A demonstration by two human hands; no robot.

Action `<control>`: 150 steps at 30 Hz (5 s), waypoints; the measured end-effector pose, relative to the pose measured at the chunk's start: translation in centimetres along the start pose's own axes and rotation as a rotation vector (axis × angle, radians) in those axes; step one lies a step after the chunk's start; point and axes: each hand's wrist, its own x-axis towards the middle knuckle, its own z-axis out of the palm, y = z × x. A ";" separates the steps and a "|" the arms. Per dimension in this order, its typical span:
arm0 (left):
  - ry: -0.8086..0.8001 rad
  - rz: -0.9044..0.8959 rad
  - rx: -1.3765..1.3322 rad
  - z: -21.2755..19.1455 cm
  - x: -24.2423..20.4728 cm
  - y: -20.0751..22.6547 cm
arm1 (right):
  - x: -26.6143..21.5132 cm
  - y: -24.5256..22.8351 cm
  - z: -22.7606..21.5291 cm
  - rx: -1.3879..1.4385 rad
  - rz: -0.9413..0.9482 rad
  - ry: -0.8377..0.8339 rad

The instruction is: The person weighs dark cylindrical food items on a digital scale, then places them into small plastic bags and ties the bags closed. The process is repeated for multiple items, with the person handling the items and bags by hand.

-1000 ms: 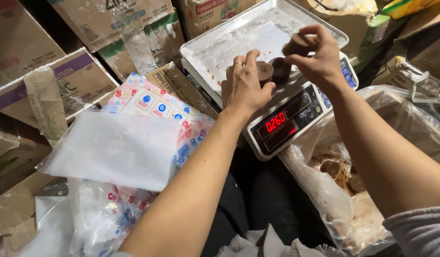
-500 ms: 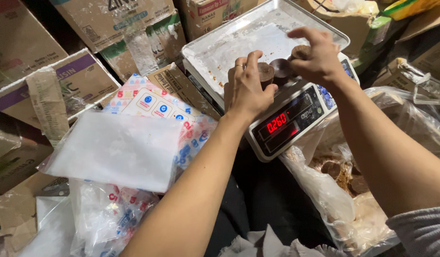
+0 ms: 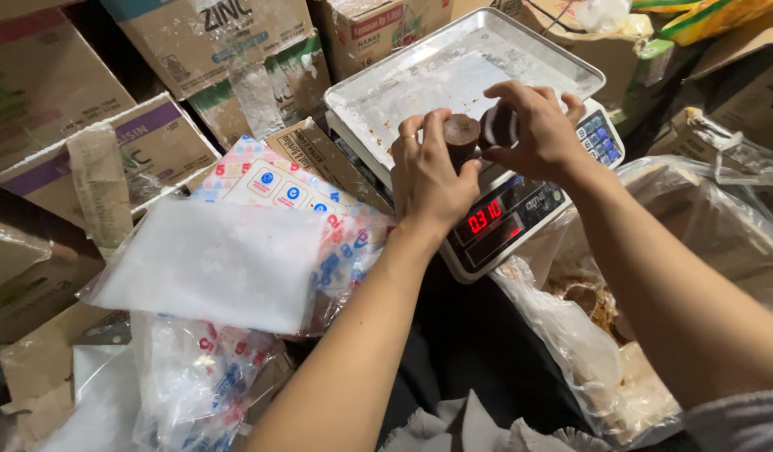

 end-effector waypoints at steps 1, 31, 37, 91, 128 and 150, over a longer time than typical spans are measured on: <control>0.024 0.009 0.025 -0.2 -0.5 0.3 | -0.8 -0.3 -0.3 0.012 0.007 0.031; -0.095 -0.060 0.000 -0.2 -10.3 2.1 | -19.0 -1.7 1.0 0.286 0.437 0.117; -0.114 -0.034 -0.036 0.3 -10.6 1.5 | -22.7 4.2 5.7 0.476 0.944 0.222; -0.581 0.064 -0.123 5.4 -10.4 6.3 | -25.8 11.9 8.8 0.228 1.437 -0.067; 0.225 -0.070 0.123 -4.0 0.1 -2.7 | 0.6 -6.2 0.4 0.373 0.034 0.041; 0.189 -0.063 0.053 -4.3 -1.8 -1.9 | -4.7 0.3 -2.9 0.698 0.401 0.374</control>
